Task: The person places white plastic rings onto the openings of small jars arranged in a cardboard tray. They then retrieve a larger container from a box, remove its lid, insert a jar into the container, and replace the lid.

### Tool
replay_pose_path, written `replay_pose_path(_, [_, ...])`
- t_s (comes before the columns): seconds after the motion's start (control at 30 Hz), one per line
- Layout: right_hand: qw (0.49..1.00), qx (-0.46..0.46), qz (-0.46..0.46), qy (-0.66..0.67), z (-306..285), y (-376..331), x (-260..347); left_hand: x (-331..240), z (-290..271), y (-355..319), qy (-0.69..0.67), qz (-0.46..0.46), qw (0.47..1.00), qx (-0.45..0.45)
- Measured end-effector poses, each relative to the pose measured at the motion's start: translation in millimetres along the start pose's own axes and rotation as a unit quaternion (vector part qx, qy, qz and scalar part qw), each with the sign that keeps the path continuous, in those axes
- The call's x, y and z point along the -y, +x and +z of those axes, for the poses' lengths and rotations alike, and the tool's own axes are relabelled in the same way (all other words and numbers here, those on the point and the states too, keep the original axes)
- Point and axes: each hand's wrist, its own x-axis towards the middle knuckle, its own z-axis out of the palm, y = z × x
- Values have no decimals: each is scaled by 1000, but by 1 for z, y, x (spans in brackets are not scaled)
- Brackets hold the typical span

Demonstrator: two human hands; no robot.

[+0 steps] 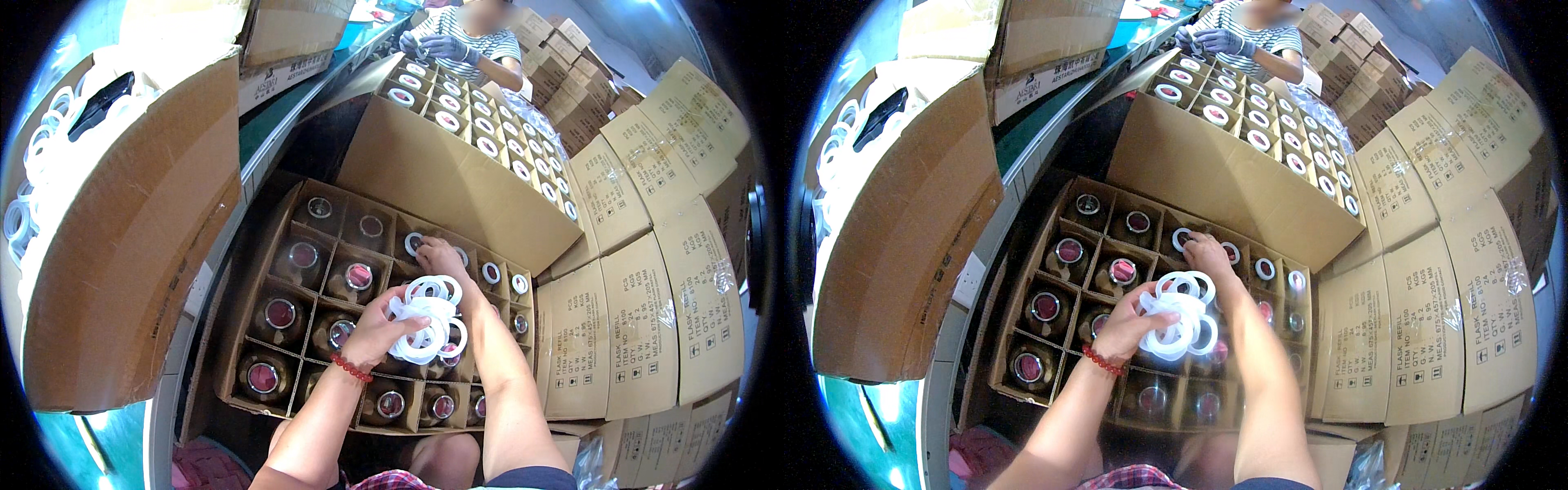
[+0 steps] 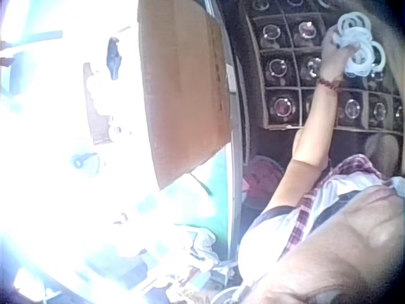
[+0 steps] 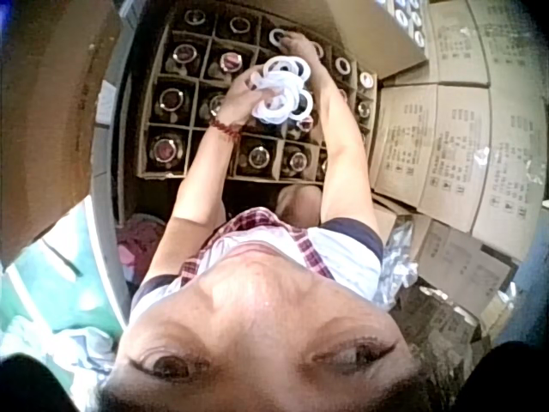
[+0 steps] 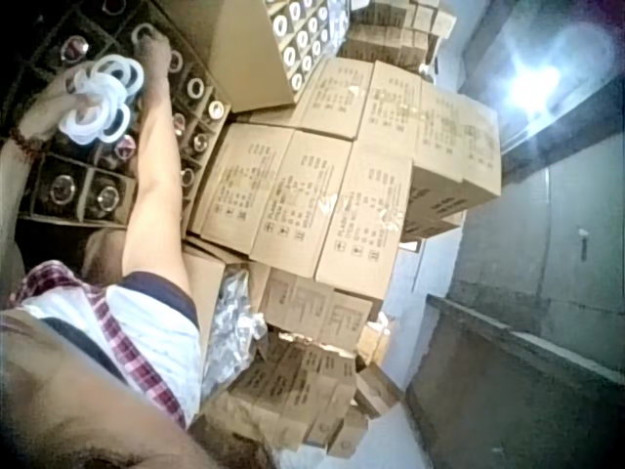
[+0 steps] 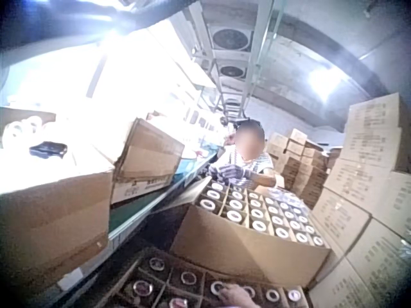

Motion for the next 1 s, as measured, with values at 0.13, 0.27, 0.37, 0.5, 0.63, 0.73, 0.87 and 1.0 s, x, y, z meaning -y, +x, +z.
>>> replay_pose_path(0.13, [999,28,-26,27,-6,3,-5,-3,2,-2,-4,-10,1000,-4])
replay_pose_path(0.27, [1000,1,-18,22,1,5,-4,-2,2,-1,-9,-6,1000,-2])
replay_pose_path(0.37, [994,37,-35,-95,9,10,-5,-4,4,-1,-10,-4,1000,-2])
replay_pose_path(0.5, [989,87,-15,-119,-4,15,10,-2,-1,0,8,0,1000,-21])
replay_pose_path(0.63, [985,77,-34,-150,0,11,6,0,-3,4,9,14,998,-66])
replay_pose_path(0.73, [986,70,-36,-148,-10,10,23,-2,-6,5,-18,22,993,-115])
replay_pose_path(0.87, [983,76,-47,-160,-17,11,23,-1,-9,7,-53,47,990,-124])
replay_pose_path(1.0, [971,111,-58,-205,-21,17,30,-3,-11,6,-39,36,988,-146])
